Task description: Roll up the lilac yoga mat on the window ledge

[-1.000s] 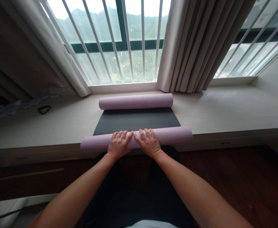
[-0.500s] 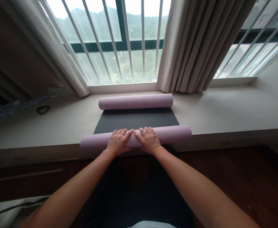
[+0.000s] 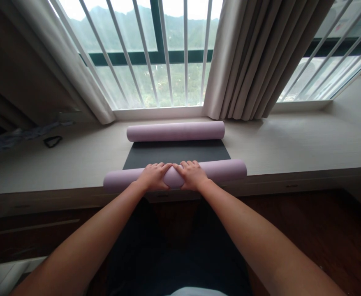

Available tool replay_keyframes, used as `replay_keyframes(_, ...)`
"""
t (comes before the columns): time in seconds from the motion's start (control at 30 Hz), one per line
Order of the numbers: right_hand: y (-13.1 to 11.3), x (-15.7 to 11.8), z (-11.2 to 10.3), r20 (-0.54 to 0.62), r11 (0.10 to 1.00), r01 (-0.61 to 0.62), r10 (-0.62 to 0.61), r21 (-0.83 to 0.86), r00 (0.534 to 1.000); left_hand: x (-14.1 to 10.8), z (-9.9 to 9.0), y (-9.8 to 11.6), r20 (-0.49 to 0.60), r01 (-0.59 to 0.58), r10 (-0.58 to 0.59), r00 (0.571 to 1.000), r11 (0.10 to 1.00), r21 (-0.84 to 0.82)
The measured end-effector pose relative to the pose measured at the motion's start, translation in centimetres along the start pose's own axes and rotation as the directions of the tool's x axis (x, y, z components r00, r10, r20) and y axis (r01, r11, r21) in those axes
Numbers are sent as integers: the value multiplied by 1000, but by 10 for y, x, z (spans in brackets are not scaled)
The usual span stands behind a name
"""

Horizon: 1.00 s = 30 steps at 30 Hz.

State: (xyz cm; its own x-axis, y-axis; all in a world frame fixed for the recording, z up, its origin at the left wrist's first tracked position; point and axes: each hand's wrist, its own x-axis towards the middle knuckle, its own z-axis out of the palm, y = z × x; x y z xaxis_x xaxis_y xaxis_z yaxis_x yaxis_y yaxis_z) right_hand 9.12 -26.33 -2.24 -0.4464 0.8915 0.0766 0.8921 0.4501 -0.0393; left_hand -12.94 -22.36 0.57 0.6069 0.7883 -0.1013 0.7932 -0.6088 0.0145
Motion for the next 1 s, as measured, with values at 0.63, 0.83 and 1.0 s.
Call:
replay_keyframes(0.63,14,26,-16,183,995,-24,6,96,983,30,-3,-26,165,-16,35,986,994,-112)
replay_keyframes(0.83,16,30,-18,211,993,-32,9,109,978,34,-5,-27,195,-1,25,980,993,-121)
replay_keyframes(1.0,17,31,-17,210,993,-34,9,115,978,34,-7,-26,204,5,20,979,992,-123)
